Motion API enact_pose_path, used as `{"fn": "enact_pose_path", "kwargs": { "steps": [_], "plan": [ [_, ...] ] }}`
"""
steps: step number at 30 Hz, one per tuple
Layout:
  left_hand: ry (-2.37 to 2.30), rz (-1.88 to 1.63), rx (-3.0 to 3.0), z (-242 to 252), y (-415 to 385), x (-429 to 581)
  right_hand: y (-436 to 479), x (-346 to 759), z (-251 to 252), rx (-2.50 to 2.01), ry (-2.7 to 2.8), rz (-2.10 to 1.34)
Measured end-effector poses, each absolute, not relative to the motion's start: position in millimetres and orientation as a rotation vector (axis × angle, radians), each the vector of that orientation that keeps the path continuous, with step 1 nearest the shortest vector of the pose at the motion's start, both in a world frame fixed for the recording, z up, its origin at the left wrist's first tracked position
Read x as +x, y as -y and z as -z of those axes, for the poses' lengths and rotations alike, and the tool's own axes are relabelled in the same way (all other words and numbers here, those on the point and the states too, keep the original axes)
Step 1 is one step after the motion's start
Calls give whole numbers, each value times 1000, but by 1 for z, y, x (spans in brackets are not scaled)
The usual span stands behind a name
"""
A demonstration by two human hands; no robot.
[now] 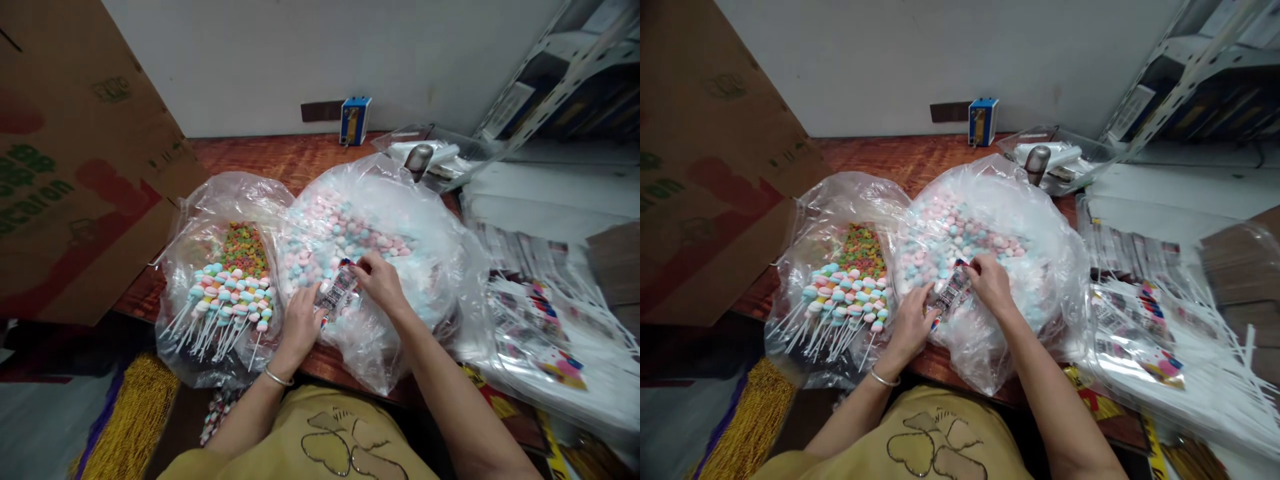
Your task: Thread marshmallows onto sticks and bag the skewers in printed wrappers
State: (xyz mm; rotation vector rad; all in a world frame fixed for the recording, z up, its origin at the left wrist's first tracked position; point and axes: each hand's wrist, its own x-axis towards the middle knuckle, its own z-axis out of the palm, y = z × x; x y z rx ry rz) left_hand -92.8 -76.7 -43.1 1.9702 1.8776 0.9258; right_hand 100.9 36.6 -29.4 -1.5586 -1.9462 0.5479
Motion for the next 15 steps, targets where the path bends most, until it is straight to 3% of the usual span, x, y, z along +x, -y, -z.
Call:
{"fn": "enact_pose_path", "kwargs": {
  "steps": [4,7,10,15],
  "plan": [
    [-1596,-1219,1572,20,91,-78,-24,106,15,-1472,1865,-415],
    [-1075,-1034,935,7,103,-54,-9,108,3,-1286,1649,-418],
    [-689,-924,440,4,104,-26,13,109,-8,-1174,1284,-785],
    [-573,-1233,306,1,89,-2,54,111,-11,-1044,891,-1246]
  ]
}}
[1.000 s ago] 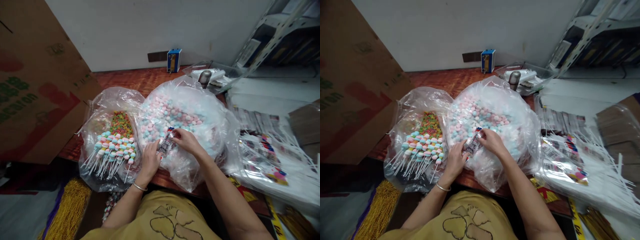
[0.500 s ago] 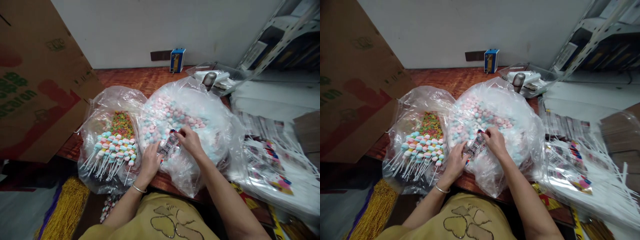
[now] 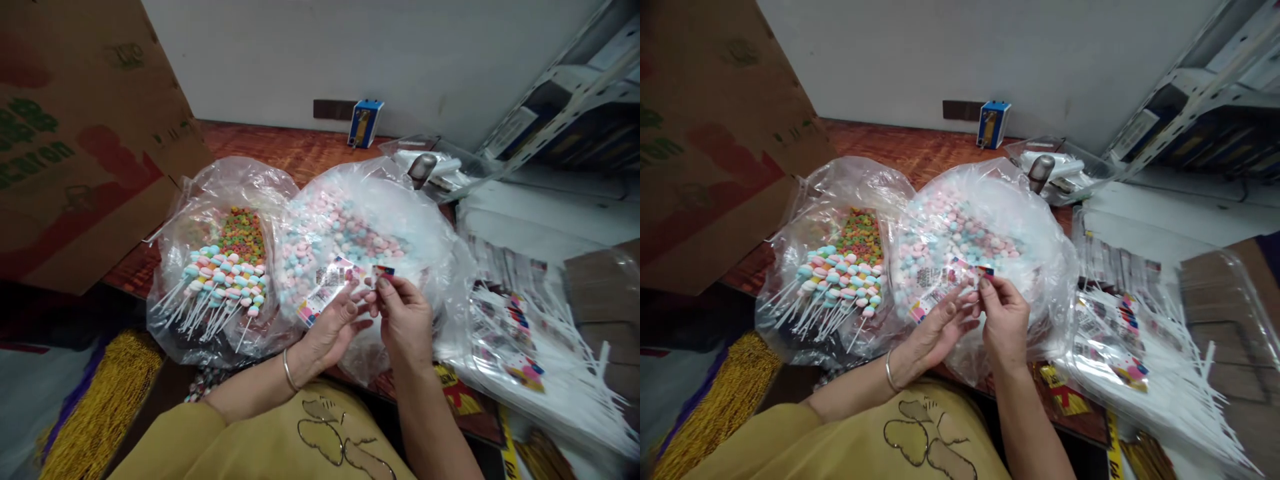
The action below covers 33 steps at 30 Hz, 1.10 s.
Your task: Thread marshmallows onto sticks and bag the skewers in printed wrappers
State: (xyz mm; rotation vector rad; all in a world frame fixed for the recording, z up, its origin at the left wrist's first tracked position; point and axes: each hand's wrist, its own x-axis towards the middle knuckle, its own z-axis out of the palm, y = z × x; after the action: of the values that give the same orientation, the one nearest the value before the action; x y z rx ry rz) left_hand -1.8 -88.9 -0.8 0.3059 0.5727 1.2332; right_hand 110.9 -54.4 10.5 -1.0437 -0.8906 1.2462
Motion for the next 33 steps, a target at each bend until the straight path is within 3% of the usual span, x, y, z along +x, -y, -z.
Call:
{"fn": "enact_pose_path", "kwargs": {
  "steps": [6,15,23,33],
  "plan": [
    [-981,-1484,354,2,77,-9,80,111,-2,-1131,961,-1303],
    [-1151,-1545,396,4,79,-17,85,106,-3,-1278,1218,-1130],
    [-875,-1491,207,12,78,-29,89,106,3,-1313,1385,-906],
    [-773,-1487,-119,16,75,-38,97,100,-3,-990,1627,-519]
  ]
}}
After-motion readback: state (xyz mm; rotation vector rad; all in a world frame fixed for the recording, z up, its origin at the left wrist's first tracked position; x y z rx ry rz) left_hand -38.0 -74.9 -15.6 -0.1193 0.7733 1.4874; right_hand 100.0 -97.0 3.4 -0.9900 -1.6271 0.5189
